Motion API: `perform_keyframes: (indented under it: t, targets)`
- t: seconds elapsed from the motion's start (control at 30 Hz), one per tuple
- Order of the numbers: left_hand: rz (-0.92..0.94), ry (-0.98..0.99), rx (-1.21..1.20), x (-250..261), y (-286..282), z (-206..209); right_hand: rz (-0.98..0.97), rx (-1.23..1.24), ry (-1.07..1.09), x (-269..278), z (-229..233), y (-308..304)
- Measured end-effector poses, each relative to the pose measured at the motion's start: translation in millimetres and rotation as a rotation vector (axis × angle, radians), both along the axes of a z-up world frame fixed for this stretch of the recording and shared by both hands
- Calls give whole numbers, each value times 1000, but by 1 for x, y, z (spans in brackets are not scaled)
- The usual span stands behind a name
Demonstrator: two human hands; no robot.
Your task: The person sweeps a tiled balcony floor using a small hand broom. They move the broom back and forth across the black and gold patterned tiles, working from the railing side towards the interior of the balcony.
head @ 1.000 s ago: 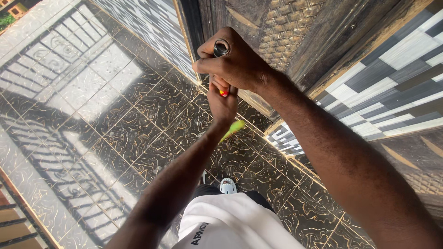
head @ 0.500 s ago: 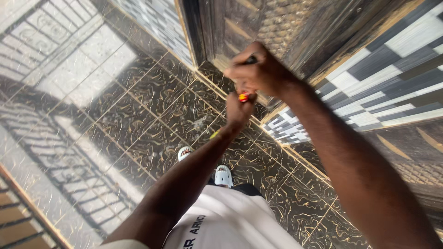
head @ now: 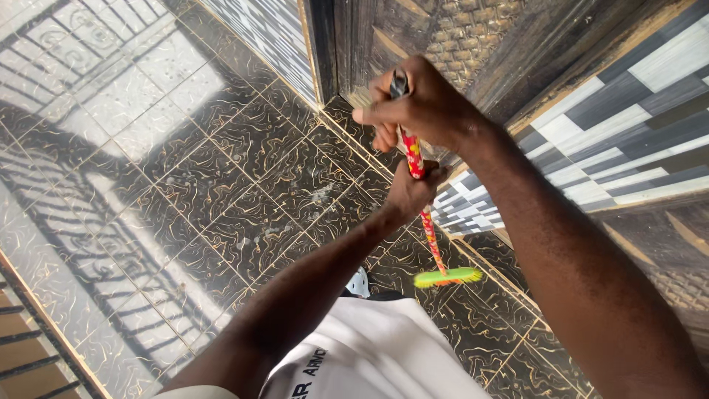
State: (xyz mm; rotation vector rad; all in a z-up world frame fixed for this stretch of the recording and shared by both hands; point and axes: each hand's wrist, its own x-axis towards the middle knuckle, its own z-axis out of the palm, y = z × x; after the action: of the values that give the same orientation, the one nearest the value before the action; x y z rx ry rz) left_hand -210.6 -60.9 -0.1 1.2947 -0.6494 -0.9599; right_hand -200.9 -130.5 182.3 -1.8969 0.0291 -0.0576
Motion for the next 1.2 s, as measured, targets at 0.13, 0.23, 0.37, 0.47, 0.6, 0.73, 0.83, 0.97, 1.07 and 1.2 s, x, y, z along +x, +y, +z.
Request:
perform_keyframes:
  t: [0.13,0.23,0.37,0.47,0.6,0.73,0.83,0.97,1.07,1.2]
  targets:
    - [1,-228,-45,45,21,33,42,67,-171,16,30,24]
    - [104,-382,-78,79,41,45,10,-95,-235,27,38,46]
    - [468,-884,-453,115,73,31,6,-193,-223,46,19,68]
    - [276,-538,296,149,81,-8,20,-182,-198,55,-17,92]
    - [311,-711,330,173,125,-88,129,-399,-219,49,-61,121]
    - [197,-1136,389,160,145,-115,199,-356,-153,27,-80,140]
    - [124,-912,375,125,157,-86,201,-320,-72,15,-64,139]
    - [41,-659,367,69,169,-29,234,-370,147,-3,-29,143]
    - [54,-607,129,19,190,-23,219,-564,82,-22,-41,170]
    - [-14,-208,180,-29,213,-29,45,-156,250,-40,-64,211]
